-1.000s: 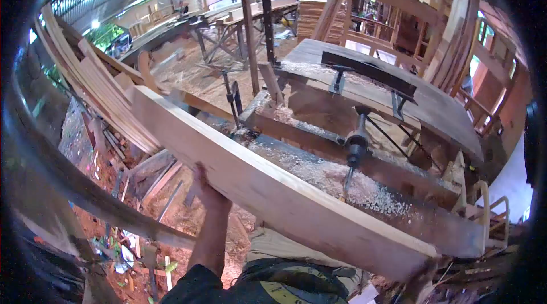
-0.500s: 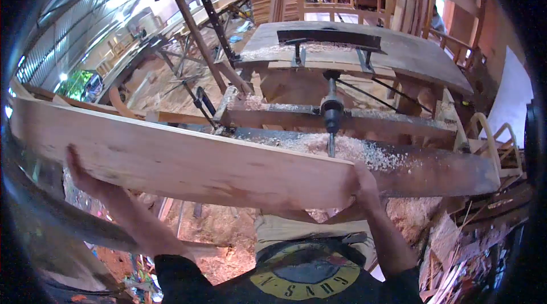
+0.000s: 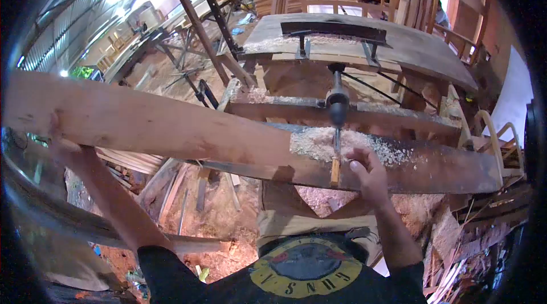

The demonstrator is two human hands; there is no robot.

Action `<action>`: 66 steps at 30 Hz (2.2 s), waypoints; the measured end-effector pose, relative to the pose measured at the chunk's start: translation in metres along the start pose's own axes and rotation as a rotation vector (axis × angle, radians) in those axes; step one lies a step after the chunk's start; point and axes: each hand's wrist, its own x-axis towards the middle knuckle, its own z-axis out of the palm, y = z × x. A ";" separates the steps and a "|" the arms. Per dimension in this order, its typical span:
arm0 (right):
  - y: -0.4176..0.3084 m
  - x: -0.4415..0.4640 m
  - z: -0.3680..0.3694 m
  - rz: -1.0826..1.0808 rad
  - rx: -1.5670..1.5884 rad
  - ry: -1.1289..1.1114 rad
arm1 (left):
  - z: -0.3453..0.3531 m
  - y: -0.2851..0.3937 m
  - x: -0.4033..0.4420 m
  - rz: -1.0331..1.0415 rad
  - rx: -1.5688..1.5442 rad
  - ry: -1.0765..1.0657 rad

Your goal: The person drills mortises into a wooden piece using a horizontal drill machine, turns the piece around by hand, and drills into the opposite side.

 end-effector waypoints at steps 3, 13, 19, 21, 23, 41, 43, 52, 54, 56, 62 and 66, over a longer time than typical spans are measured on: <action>0.009 0.006 0.004 -0.020 0.024 -0.013 | 0.020 -0.014 0.008 0.081 0.005 0.064; 0.002 0.008 0.007 -0.049 0.055 -0.020 | 0.070 -0.030 0.057 0.671 0.682 -0.256; -0.084 0.013 -0.006 -0.297 0.052 0.031 | 0.155 -0.016 -0.005 0.364 0.355 -0.128; -0.132 0.020 -0.012 -0.458 0.044 0.040 | 0.179 -0.011 -0.021 0.382 0.516 -0.106; -0.186 0.030 -0.014 -0.690 -0.009 0.095 | 0.203 -0.005 -0.037 0.395 0.674 -0.080; -0.345 0.081 -0.065 -1.121 -0.018 0.464 | 0.365 -0.001 -0.274 0.714 0.236 -0.453; -0.328 0.075 -0.092 -1.119 -0.009 0.590 | 0.352 0.002 -0.288 0.703 0.036 -0.612; -0.199 -0.001 -0.138 -1.026 0.483 0.645 | 0.235 -0.100 -0.257 -0.293 0.102 -1.531; -0.156 0.000 -0.154 -0.914 0.413 0.787 | 0.227 -0.103 -0.262 -0.161 0.151 -1.589; -0.100 -0.004 -0.170 -0.738 0.267 0.953 | 0.216 -0.105 -0.266 -0.059 0.212 -1.563; 0.013 -0.049 -0.158 -0.293 0.536 0.673 | 0.167 -0.140 -0.289 0.169 0.338 -1.405; 0.037 -0.055 -0.129 -0.067 0.638 0.346 | 0.143 -0.160 -0.302 0.274 0.378 -1.381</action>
